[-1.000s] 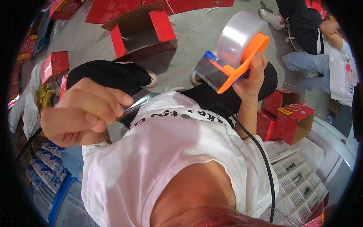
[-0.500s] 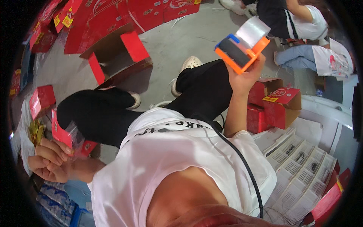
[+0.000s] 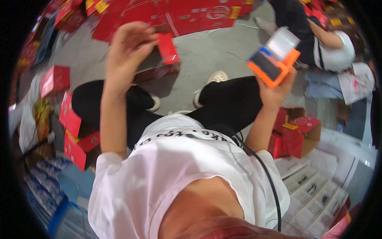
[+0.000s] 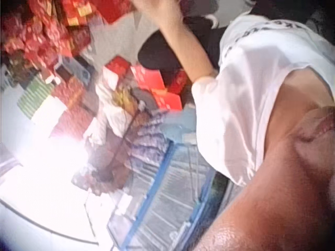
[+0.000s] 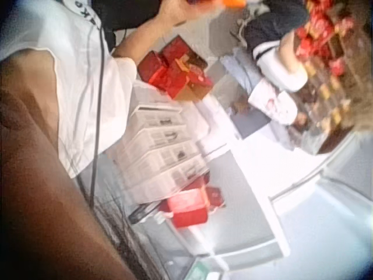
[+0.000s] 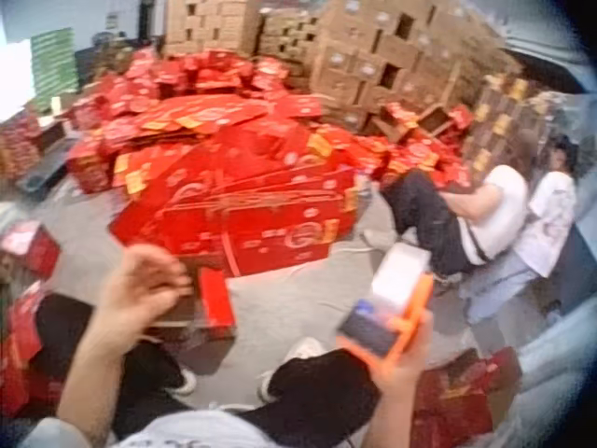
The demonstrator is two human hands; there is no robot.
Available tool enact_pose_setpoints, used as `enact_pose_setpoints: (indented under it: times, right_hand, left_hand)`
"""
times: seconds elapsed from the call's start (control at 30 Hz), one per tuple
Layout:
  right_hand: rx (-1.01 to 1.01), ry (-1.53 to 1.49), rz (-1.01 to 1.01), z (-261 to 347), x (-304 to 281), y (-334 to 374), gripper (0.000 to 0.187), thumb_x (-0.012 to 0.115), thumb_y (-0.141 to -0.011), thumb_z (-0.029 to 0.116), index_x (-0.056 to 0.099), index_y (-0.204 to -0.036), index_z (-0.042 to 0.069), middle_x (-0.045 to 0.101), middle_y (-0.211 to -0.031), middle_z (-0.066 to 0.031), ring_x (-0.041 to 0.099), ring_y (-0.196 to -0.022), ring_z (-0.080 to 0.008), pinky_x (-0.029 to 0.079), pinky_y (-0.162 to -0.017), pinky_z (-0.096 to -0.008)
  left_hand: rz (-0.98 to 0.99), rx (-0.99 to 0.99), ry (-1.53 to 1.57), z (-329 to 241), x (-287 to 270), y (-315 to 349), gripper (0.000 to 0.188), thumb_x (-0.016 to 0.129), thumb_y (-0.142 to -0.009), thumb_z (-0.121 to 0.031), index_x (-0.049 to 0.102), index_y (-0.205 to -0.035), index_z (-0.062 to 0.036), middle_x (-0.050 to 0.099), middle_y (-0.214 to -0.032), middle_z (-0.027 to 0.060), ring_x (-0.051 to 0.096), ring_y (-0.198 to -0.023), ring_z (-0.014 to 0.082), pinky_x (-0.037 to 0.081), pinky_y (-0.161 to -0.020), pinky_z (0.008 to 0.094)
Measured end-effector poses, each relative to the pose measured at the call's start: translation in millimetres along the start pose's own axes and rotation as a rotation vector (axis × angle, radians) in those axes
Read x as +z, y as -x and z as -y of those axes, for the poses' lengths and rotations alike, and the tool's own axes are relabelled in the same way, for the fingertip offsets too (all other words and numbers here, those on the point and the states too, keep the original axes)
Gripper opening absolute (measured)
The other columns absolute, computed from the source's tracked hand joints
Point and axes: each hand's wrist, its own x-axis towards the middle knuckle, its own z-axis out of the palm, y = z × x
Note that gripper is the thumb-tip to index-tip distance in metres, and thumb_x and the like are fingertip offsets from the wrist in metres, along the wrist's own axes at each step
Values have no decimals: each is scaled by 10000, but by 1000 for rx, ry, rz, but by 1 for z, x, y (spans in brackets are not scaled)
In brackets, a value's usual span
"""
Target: The person folds and assembles cardboard boxes using a tape dispenser while sitting on the floor.
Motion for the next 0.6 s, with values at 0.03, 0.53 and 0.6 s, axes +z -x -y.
enact_pose_setpoints:
  times: [0.03,0.53,0.6]
  right_hand:
    - [63,-176,-16,7,4,-3,678,889,-670,111,461,-1194,65,562,-1124,-79,597,-1039,-213,481,-934,-345]
    - [214,-489,-408,-17,-5,7,706,837,-668,-59,499,-1286,-36,614,-1185,-160,617,-1090,-280,491,-984,-430]
    - [287,-412,-437,-22,-13,13,734,847,-656,-27,497,-1301,-25,601,-1217,-153,598,-1123,-296,486,-978,-435]
  left_hand:
    - [11,-18,70,14,2,-6,410,640,-855,60,504,-1233,-26,575,-1176,109,581,-1126,216,479,-1011,365]
    - [-111,-638,466,274,94,-49,571,616,-851,110,429,-1378,-7,482,-1393,161,510,-1250,227,431,-1055,318]
    - [-134,-717,469,314,102,-47,559,613,-842,126,451,-1366,22,511,-1363,153,526,-1216,212,450,-1014,301]
